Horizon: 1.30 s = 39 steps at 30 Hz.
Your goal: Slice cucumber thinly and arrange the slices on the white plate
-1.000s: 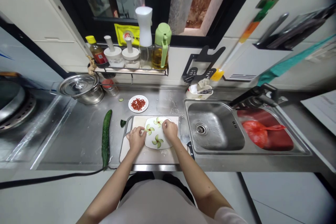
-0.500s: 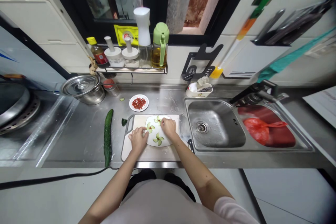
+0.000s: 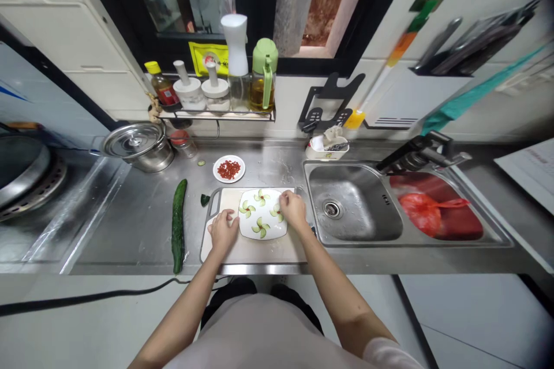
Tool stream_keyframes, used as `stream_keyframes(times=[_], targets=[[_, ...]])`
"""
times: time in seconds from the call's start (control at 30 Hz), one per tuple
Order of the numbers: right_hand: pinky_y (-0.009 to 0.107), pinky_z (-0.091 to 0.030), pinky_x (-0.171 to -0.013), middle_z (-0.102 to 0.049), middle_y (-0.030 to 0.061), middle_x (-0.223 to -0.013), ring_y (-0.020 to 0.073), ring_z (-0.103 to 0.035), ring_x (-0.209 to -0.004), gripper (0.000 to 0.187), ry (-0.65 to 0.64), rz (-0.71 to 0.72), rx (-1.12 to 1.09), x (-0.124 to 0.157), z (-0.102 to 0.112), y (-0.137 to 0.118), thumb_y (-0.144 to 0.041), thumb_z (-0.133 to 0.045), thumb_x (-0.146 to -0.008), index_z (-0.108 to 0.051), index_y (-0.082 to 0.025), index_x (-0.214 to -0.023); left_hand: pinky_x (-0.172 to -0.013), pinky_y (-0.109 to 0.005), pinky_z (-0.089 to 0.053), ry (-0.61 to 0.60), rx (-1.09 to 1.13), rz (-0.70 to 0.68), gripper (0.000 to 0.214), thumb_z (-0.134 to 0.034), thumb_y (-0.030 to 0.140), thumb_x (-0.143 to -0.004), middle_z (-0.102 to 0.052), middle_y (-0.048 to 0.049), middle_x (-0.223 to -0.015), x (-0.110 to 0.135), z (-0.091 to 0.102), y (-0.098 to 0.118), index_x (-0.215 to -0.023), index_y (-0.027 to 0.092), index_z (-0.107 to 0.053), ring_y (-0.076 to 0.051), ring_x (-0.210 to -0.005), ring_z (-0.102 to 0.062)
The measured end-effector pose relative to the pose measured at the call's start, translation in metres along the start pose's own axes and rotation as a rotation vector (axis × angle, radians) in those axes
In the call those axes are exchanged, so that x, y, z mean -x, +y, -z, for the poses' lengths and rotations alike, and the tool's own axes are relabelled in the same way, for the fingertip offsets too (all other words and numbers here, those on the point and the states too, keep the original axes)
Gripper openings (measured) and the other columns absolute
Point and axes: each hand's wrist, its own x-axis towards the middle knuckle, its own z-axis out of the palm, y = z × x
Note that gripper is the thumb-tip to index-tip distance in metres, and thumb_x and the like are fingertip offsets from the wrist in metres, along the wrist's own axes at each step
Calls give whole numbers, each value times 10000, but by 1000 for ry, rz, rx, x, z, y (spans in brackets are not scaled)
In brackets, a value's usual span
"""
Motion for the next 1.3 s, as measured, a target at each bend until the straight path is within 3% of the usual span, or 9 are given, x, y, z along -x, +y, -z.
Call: stream_keyframes(times=[0.13, 0.37, 0.57, 0.77, 0.97, 1.1, 1.2, 1.3], targets=[[264, -313, -647, -660, 41, -781, 179, -550, -729, 254, 20, -138, -113, 20, 11, 27, -309, -457, -901, -664, -183, -978, -746, -277, -425, -81, 111, 58, 348, -547, 356, -826, -689, -28, -879, -1, -4, -13, -1131, 199, -601, -183, -820, -641], [228, -328, -628, -627, 8, -710, 151, -556, -681, 145, -218, -262, -213, 60, -10, 34, -275, -557, -828, -641, -180, -901, -671, -250, -428, -190, 133, 87, 321, -560, 348, -808, -677, -14, -746, -3, -16, -21, -1062, 173, -649, -166, -723, -639], [224, -314, -605, -609, 3, -702, 150, -542, -677, 145, -235, -349, -218, 59, -18, 25, -275, -542, -834, -608, -178, -919, -627, -236, -403, -256, 141, 76, 292, -574, 294, -784, -645, 18, -667, -5, -21, -15, -1043, 177, -639, -153, -672, -613], [220, -302, -580, -544, -33, -641, 134, -501, -629, 52, -194, -344, -291, 52, -25, 28, -198, -564, -754, -537, -198, -799, -612, -228, -414, -278, 217, 112, 201, -604, 238, -724, -582, 54, -610, -6, -20, -12, -919, 193, -593, -133, -614, -583], [218, -338, -526, -457, -80, -537, 117, -465, -528, 144, -140, -335, -633, 52, -27, 37, -288, -585, -689, -459, -225, -717, -607, -258, -493, -408, 674, 163, 341, -656, 321, -690, -543, 94, -558, 0, -11, -5, -954, 211, -470, -116, -520, -563], [232, -382, -463, -484, -82, -539, 128, -487, -486, 251, -142, -396, -947, 61, -23, 32, -383, -630, -652, -467, -236, -774, -683, -296, -540, -486, 921, 184, 490, -732, 337, -626, -636, 53, -667, 9, 3, 2, -986, 218, -421, -146, -654, -651], [262, -479, -517, -627, -34, -679, 169, -607, -604, 324, -161, -461, -1239, 72, -18, 20, -398, -681, -641, -521, -235, -870, -680, -273, -532, -490, 988, 149, 518, -753, 363, -634, -680, 19, -733, 18, 15, 7, -1012, 214, -432, -147, -685, -666], [330, -561, -676, -721, 34, -931, 230, -685, -845, 442, -253, -473, -1513, 84, -13, 6, -372, -727, -652, -574, -233, -1043, -667, -247, -512, -499, 1004, 104, 526, -749, 405, -667, -698, 2, -762, 27, 24, 9, -1048, 214, -441, -147, -699, -667]])
